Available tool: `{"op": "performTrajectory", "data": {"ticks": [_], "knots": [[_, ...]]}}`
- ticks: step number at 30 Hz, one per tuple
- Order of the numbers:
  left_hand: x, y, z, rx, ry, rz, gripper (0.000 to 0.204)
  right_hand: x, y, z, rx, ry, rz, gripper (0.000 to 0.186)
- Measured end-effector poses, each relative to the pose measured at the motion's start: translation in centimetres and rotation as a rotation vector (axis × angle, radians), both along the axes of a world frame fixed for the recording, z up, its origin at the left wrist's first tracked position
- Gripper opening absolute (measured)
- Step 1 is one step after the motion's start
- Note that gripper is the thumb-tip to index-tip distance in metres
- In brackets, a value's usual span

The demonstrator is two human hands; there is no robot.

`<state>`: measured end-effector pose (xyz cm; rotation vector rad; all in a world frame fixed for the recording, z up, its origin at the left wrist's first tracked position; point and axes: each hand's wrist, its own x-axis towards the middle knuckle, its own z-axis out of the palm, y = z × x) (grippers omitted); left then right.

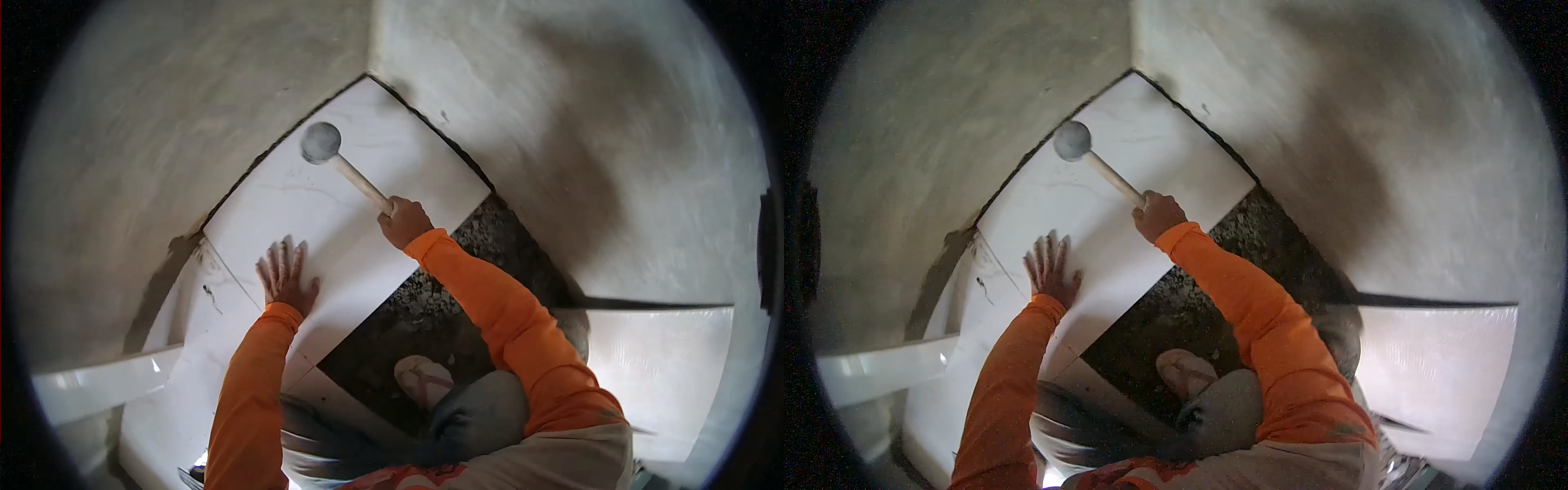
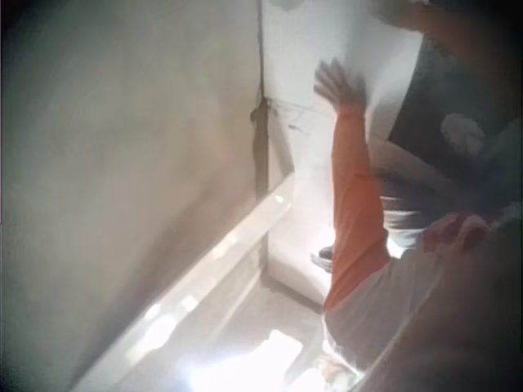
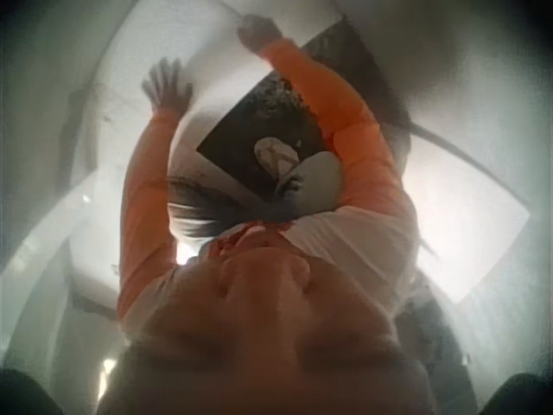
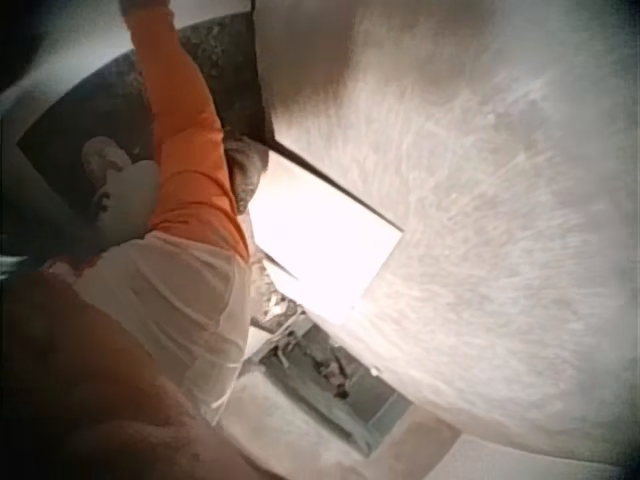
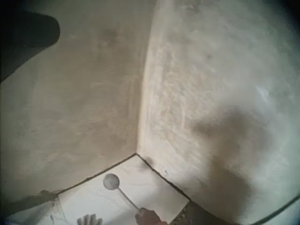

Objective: The person lays floor tiles by spreading mortar with a trowel, placing a tile onto the mortar, and then tapping the tile with a rubber mallet to secure it.

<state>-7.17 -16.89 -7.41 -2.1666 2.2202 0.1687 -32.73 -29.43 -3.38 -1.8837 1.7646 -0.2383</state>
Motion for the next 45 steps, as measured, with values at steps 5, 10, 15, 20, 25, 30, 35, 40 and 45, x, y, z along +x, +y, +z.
{"op": "performTrajectory", "data": {"ticks": [5, 10, 15, 20, 25, 30, 35, 40, 45], "knots": [[-1.4, 0.3, 0.5, 0.093, 0.001, 0.080, 0.079, -3.6, 0.6, -1.5, 0.391, 0.133, 0.011, 0.030], [-1.3, 0.5, -0.5, 0.075, -0.036, 0.126, 0.080, -4.2, -0.5, -1.2, 0.157, -0.085, -0.170, 0.027], [-1.7, 0.3, -1.1, 0.073, -0.045, 0.176, 0.078, -3.6, -0.3, -0.9, 0.073, -0.120, -0.154, 0.026], [-3.2, -0.1, -0.5, 0.089, -0.026, 0.214, 0.077, -3.9, -0.9, -3.0, 0.037, -0.020, -0.046, 0.025], [-1.0, 0.2, 0.4, 0.194, -0.011, 0.238, 0.078, 0.8, -1.6, -1.8, 0.066, -0.197, 0.020, 0.024], [-1.8, -0.6, 0.3, 0.027, 0.052, 0.115, 0.075, -0.8, -3.4, -6.0, -0.036, 0.103, 0.287, 0.027], [0.0, 0.9, -0.1, 0.043, 0.118, 0.236, 0.076, 4.6, -2.2, -4.2, -0.090, 0.083, 0.231, 0.024], [0.4, 2.2, -0.3, 0.070, 0.143, 0.298, 0.077, 7.3, -0.8, -2.7, -0.072, -0.038, 0.251, 0.021], [-0.1, 2.2, -0.4, 0.063, 0.170, 0.330, 0.079, 8.4, -1.5, -2.5, -0.132, 0.022, 0.320, 0.020]]}}
